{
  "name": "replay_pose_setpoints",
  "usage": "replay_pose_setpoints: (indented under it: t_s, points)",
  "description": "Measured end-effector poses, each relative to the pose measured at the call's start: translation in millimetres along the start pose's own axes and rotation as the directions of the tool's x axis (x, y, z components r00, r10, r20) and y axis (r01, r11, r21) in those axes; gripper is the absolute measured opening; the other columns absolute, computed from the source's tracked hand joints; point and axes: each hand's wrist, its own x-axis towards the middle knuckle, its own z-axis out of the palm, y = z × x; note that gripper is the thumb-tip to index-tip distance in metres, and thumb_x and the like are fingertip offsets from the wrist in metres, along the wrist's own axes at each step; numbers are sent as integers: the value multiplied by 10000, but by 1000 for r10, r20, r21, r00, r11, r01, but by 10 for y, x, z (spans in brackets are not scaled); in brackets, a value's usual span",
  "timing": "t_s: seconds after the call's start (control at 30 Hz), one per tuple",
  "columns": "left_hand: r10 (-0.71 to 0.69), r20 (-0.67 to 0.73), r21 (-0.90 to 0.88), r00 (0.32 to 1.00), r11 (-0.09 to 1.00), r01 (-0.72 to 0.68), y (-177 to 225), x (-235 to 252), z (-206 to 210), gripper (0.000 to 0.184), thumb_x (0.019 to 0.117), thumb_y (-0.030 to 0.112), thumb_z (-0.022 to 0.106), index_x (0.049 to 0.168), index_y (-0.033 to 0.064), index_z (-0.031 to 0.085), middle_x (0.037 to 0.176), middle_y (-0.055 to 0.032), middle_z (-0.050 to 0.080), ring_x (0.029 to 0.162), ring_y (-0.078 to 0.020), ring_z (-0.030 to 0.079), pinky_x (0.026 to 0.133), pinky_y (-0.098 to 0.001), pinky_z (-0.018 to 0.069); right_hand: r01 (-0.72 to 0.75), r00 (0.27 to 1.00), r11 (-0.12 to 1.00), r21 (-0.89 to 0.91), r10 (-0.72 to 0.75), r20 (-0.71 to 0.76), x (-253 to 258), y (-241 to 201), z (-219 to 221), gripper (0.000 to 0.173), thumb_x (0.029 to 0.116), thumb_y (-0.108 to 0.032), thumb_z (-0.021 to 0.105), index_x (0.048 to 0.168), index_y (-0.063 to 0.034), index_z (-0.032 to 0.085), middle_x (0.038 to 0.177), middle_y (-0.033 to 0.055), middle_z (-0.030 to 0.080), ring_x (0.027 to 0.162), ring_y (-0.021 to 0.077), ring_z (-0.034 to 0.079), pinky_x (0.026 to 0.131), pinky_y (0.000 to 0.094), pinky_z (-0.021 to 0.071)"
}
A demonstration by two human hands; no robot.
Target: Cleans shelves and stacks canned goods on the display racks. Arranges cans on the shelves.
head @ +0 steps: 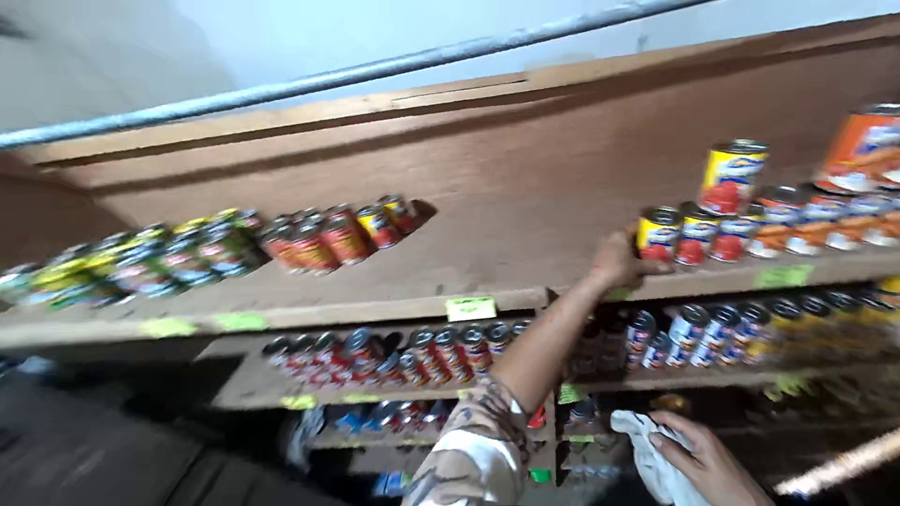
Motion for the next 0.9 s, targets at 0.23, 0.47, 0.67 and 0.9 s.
replay_pose_setpoints:
  t_s: [0.23,0.47,0.67,0.9]
  points:
    - [290,-618,497,731,864,78,-155,-944,-1625,750,917,314,762,1531,32,438,1589,-232,387,1461,-422,368,1180,-554,338,3,985,1000,18,-6,174,230,-34,80,307,959,-94,613,1136,152,668,1061,249,717,994,209,703,957,390,545]
    - [-133,-746,609,652,260,750,-1076,-1224,-3582,751,907,451,716,1416,-69,529,1603,-308,319,1539,-501,130,1225,-684,35,-7,964,999,-47,19,264,364,-78,107,320,972,-115,596,1163,131,669,1065,281,708,999,306,699,948,478,536]
    - [-243,-717,607,653,243,757,-1304,-1174,-3703,475,888,338,734,1239,20,694,1538,-241,462,1540,-474,160,1218,-696,35,-8,974,1000,-4,9,228,312,-107,152,311,966,-104,596,1157,132,666,1063,259,713,989,270,703,946,443,543]
    - [378,-483,374,790,905,-204,-493,-1592,-1758,684,708,131,898,1309,11,595,1222,-133,683,1094,-207,681,942,-426,584,96,989,990,106,-82,-126,241,-254,-131,242,930,-57,602,1091,103,683,1008,80,729,938,-22,660,903,201,546]
